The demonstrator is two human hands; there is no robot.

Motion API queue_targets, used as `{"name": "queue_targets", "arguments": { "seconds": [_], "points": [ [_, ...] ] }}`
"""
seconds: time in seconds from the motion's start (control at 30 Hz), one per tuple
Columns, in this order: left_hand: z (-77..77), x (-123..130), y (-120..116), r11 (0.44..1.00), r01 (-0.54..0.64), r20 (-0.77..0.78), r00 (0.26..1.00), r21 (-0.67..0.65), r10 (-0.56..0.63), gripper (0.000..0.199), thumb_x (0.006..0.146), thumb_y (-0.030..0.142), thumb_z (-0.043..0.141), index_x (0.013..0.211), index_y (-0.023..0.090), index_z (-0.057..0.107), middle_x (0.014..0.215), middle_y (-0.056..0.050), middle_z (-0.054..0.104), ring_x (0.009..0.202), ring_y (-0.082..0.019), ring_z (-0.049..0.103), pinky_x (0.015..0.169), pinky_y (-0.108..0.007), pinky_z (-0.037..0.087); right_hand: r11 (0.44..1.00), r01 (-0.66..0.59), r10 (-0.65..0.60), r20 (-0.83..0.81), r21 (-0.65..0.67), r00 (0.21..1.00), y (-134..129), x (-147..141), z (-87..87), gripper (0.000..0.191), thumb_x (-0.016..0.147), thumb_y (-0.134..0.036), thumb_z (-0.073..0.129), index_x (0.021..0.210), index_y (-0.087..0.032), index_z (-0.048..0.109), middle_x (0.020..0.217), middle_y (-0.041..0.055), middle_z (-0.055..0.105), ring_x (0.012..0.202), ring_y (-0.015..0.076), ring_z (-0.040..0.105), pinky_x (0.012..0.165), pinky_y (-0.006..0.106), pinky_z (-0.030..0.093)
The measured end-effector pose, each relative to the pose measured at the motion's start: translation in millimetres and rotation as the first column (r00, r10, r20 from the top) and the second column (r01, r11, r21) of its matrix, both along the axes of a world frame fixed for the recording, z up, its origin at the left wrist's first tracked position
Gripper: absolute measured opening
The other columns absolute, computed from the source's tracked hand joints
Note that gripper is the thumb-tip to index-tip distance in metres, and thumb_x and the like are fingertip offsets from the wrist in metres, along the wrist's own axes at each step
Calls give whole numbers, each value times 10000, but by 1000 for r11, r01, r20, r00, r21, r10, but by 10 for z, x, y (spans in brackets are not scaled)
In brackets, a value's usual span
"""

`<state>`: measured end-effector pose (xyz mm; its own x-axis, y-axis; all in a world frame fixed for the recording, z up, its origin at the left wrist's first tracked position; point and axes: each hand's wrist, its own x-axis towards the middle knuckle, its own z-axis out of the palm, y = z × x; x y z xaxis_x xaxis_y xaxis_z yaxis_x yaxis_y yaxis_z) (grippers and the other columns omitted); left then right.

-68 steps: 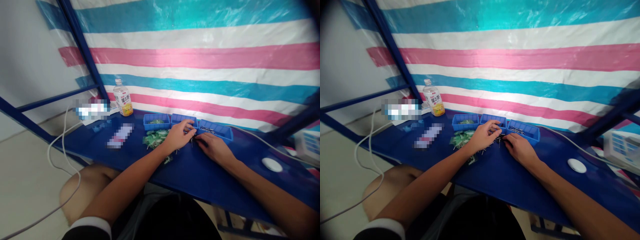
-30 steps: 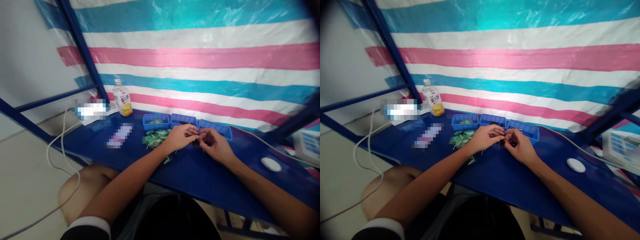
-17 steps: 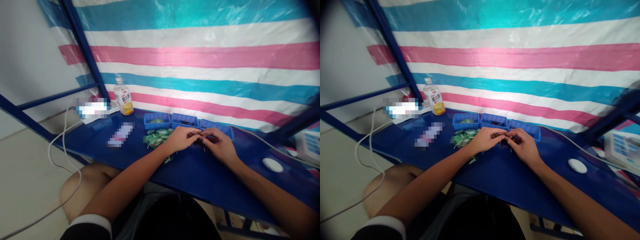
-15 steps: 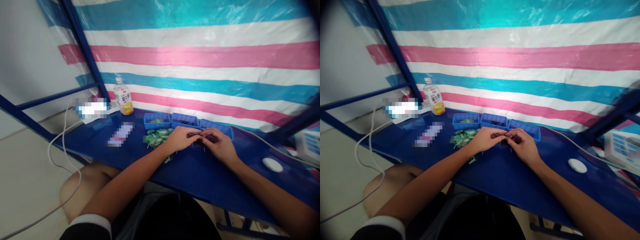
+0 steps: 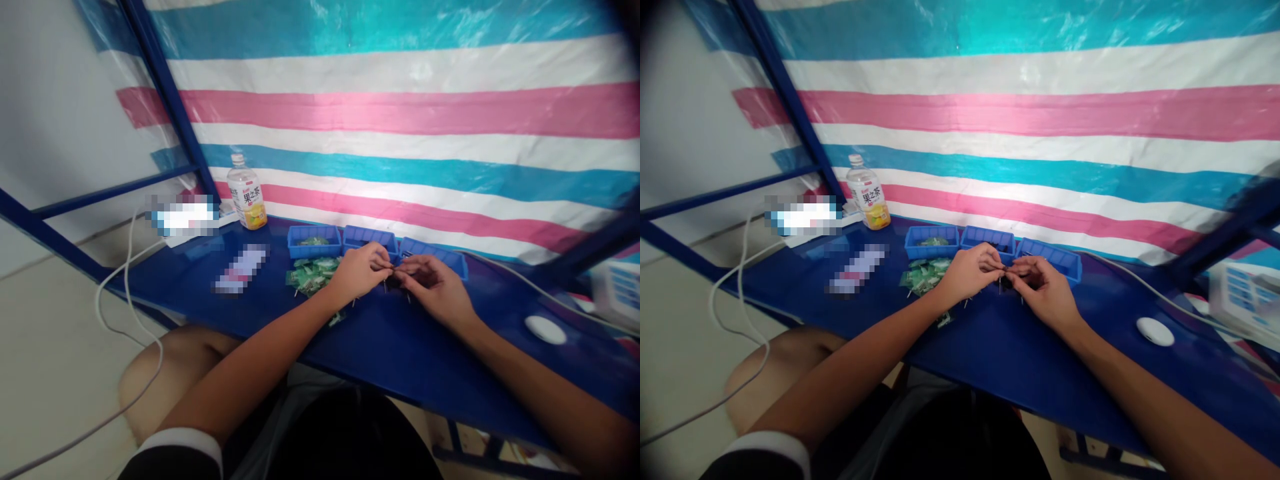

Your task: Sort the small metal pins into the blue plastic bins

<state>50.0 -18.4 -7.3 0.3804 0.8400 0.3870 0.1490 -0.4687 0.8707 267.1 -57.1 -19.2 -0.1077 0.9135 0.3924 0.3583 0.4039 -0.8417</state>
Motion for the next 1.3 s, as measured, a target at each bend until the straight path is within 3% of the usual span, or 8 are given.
{"name": "queue_targets", "arguments": {
  "seconds": [0.07, 0.2, 0.37, 0.67, 0.83, 1.03, 1.17, 1.3],
  "points": [
    [-6, 1, 4, 1000, 17, 3, 1000, 7, -17, 238, 833, 72, 780, 1004, 175, 651, 975, -79, 817, 917, -207, 813, 833, -315, 660, 1000, 1, -1, 32, 14, 999, -12, -7, 20, 427, 910, -518, 817, 1235, -255, 727, 1041, 78, 806, 857, 248, 777, 744, 380, 653],
    [-4, -2, 10, 999, 34, -20, 999, 35, -33, 251, 823, 73, 790, 1004, 175, 650, 988, -74, 804, 887, -187, 796, 829, -311, 656, 999, 13, -20, 137, 50, 990, -21, -11, 48, 328, 945, -549, 757, 1042, -238, 798, 1002, 82, 800, 820, 244, 758, 721, 383, 630],
    [15, 5, -4, 998, 37, 45, 998, 46, -39, 257, 858, 42, 758, 1062, 167, 664, 1011, -93, 803, 944, -191, 796, 888, -337, 662, 999, 20, -28, 157, 48, 987, 23, 8, 0, 324, 942, -551, 751, 1013, -236, 786, 1007, 84, 793, 851, 248, 750, 753, 393, 632],
    [47, 30, -48, 996, 86, 74, 994, 5, -87, 252, 881, 38, 739, 1098, 148, 674, 1050, -113, 808, 977, -195, 800, 930, -347, 657, 999, -23, 25, 60, -33, 998, 71, 36, -102, 327, 908, -533, 791, 965, -240, 659, 987, 73, 768, 800, 224, 734, 747, 399, 642],
    [35, 41, -34, 997, 76, 64, 995, -25, -74, 303, 881, 70, 753, 1165, 156, 693, 1194, -132, 790, 932, -186, 806, 878, -321, 657, 1000, -21, 21, 11, -3, 1000, 59, 7, -65, 343, 891, -502, 807, 1017, -248, 613, 976, 62, 740, 826, 211, 721, 765, 371, 625],
    [78, 24, -55, 998, 42, -40, 998, 40, -41, 233, 918, 221, 785, 1141, 154, 778, 1065, -101, 822, 935, -195, 785, 889, -327, 639, 996, 56, -60, 50, 76, 997, 4, -22, 29, 322, 898, -445, 804, 1054, -249, 602, 1023, 69, 746, 808, 205, 719, 718, 345, 604],
    [131, -6, -67, 992, 50, -132, 991, 119, -34, 190, 949, 280, 764, 1103, 187, 826, 1037, -71, 813, 914, -186, 769, 865, -301, 614, 989, 39, -53, 95, 143, 994, -27, -36, 67, 306, 914, -445, 789, 1046, -248, 595, 1018, 72, 743, 803, 205, 719, 728, 349, 613],
    [163, -29, -68, 988, 22, -153, 988, 151, 2, 203, 967, 318, 752, 1116, 211, 839, 1077, -67, 805, 938, -189, 755, 866, -293, 597, 993, 40, -53, 119, 112, 991, -31, -27, 60, 322, 967, -499, 720, 1150, -246, 642, 1074, 96, 749, 868, 240, 739, 690, 356, 618]
  ]
}}
